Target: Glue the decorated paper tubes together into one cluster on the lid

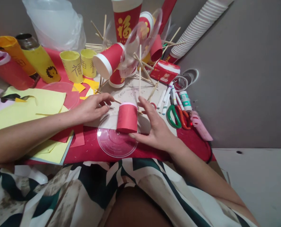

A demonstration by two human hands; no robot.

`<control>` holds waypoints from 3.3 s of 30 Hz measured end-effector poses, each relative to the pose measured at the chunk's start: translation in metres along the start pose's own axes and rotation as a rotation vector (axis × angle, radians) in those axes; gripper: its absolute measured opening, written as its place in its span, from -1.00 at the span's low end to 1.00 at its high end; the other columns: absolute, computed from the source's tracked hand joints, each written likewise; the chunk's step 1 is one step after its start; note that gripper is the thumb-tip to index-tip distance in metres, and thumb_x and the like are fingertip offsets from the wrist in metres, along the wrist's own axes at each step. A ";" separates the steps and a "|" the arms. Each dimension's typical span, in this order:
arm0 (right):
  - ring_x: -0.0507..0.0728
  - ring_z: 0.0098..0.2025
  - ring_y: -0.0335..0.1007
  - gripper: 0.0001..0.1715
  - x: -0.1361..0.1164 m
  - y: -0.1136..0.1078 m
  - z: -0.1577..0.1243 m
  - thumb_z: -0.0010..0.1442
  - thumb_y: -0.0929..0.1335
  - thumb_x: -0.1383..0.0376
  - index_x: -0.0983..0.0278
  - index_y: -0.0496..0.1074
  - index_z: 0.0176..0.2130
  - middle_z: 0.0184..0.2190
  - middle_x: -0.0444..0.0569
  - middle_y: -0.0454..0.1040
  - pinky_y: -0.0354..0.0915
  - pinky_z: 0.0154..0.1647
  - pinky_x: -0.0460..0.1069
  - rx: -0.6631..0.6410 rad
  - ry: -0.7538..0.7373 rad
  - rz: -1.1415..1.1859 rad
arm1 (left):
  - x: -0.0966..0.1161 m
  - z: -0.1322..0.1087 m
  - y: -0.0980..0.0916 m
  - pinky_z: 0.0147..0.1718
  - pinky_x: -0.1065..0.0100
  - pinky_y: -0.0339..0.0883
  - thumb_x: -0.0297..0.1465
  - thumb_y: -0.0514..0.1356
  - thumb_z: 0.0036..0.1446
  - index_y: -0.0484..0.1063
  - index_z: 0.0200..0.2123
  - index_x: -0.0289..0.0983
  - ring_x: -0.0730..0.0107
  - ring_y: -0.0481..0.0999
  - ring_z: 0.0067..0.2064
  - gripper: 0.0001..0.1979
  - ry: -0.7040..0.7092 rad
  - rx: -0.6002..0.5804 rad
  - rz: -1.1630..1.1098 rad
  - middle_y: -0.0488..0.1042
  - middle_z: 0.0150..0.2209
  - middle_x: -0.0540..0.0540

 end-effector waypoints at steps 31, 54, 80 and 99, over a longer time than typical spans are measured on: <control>0.08 -0.43 0.49 -0.53 0.013 0.014 -0.035 0.25 0.36 0.34 0.24 0.45 0.15 -0.21 0.02 0.63 0.51 -0.28 0.05 0.128 0.316 -0.096 | 0.003 -0.017 0.015 -0.37 0.35 0.32 -0.45 0.20 0.11 0.52 -0.17 -0.33 0.38 0.49 -0.42 -0.80 -0.117 -0.095 0.143 0.56 -0.41 -0.04; 0.24 -0.16 0.60 -0.65 0.007 0.012 -0.038 0.32 0.31 0.36 0.24 0.54 0.05 -0.17 0.11 0.63 0.53 -0.14 0.13 0.045 0.317 -0.189 | 0.025 0.036 0.022 -0.16 0.33 0.44 -0.43 0.22 0.26 0.56 -0.09 -0.30 0.29 0.60 -0.13 -0.81 -0.063 -0.220 -0.383 0.62 -0.20 -0.05; 0.22 -0.17 0.58 -0.63 0.030 0.011 -0.009 0.28 0.33 0.34 0.25 0.54 0.06 -0.16 0.09 0.65 0.50 -0.12 0.13 0.022 0.293 -0.129 | -0.004 0.046 0.018 -0.02 0.22 0.51 -0.47 0.24 0.26 0.60 -0.05 -0.29 0.26 0.64 -0.04 -0.78 -0.155 -0.124 -0.418 0.65 -0.11 -0.09; 0.22 -0.16 0.60 -0.64 0.029 0.010 -0.011 0.30 0.32 0.31 0.25 0.54 0.05 -0.17 0.08 0.66 0.51 -0.12 0.12 0.045 0.290 -0.126 | -0.011 0.047 0.018 -0.13 0.28 0.53 -0.39 0.26 0.29 0.61 0.00 -0.30 0.30 0.62 -0.12 -0.75 -0.167 -0.086 -0.391 0.64 -0.10 -0.13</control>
Point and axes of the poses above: each hand's wrist, its own z-axis towards the middle knuckle, its own y-axis out of the palm, x = y × z, the point moved 4 cm from there along z, towards the middle knuckle
